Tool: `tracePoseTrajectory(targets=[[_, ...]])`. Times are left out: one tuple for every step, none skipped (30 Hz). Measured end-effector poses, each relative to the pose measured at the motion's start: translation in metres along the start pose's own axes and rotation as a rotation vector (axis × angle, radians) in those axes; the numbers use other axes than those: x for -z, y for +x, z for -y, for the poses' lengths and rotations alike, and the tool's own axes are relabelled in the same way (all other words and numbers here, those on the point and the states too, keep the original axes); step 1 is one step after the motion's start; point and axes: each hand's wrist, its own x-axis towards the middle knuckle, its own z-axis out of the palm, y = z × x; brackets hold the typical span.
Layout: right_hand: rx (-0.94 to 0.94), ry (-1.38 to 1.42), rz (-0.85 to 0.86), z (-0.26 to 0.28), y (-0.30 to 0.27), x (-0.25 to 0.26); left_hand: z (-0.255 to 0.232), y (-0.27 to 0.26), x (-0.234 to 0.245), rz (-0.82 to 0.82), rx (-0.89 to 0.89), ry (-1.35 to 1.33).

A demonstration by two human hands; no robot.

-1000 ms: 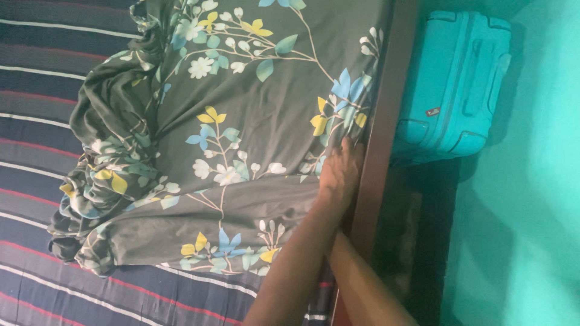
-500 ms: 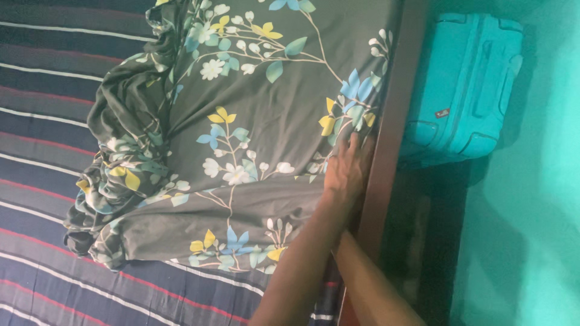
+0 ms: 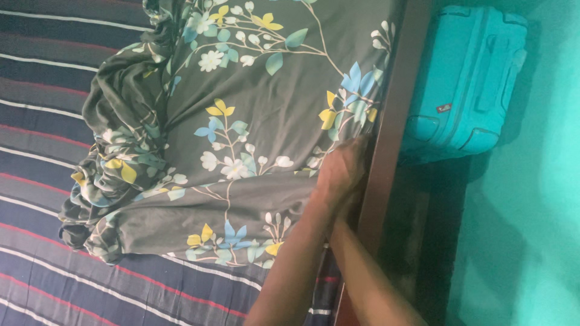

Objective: The person folds a floral patterned bedsheet by hand on a bed. They smooth out the fabric and gather the corners into a bundle.

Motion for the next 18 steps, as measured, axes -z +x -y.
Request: tracePoseTrajectory(targets=[[-0.042, -0.121, 0.043, 0.0, 0.007, 0.005, -0.006, -0.004, 0.01, -0.041, 0.032, -0.055], [-0.082, -0.348, 0.124, -0.001, 0.016, 0.012, -0.009, -0.007, 0.02, -0.084, 0.017, -0.137], [-0.086, -0.667, 0.246, 0.001, 0.02, 0.019, -0.011, -0.016, 0.029, -0.132, 0.006, -0.215], [-0.213, -0.435, 0.203, 0.007, 0.02, 0.023, -0.011, -0.027, 0.036, -0.18, -0.007, -0.294], [-0.339, -0.207, 0.16, 0.01, 0.02, 0.028, -0.013, -0.04, 0.041, -0.242, 0.036, -0.221], [-0.462, 0.023, 0.116, 0.01, 0.021, 0.033, -0.013, -0.056, 0.045, -0.302, 0.08, -0.148], [-0.581, 0.252, 0.069, 0.009, 0.023, 0.037, -0.013, -0.075, 0.052, -0.305, 0.114, -0.043], [-0.695, 0.483, 0.021, 0.008, 0.024, 0.039, -0.011, -0.096, 0.06, -0.308, 0.148, 0.061], [-0.806, 0.714, -0.022, 0.008, 0.023, 0.04, -0.009, -0.114, 0.066, -0.254, 0.245, 0.119], [-0.905, 0.944, -0.04, 0.007, 0.024, 0.041, -0.007, -0.13, 0.069, -0.2, 0.341, 0.176], [-1.004, 1.176, -0.057, 0.005, 0.025, 0.041, -0.004, -0.146, 0.072, -0.251, 0.303, 0.201], [-1.101, 1.408, -0.076, 0.004, 0.024, 0.041, -0.002, -0.162, 0.073, -0.301, 0.265, 0.226], [-1.136, 1.516, -0.081, 0.004, 0.027, 0.04, 0.005, -0.17, 0.072, -0.354, 0.219, 0.252], [-1.171, 1.624, -0.086, 0.003, 0.031, 0.041, 0.013, -0.176, 0.069, -0.325, 0.314, 0.251], [-1.206, 1.731, -0.094, 0.005, 0.034, 0.044, 0.022, -0.183, 0.065, -0.293, 0.408, 0.249], [-1.177, 1.719, -0.101, 0.012, 0.035, 0.049, 0.033, -0.191, 0.06, -0.26, 0.502, 0.245], [-1.141, 1.708, -0.109, 0.02, 0.038, 0.057, 0.049, -0.195, 0.054, -0.252, 0.439, 0.237], [-1.104, 1.697, -0.116, 0.03, 0.04, 0.067, 0.068, -0.194, 0.049, -0.244, 0.376, 0.23]])
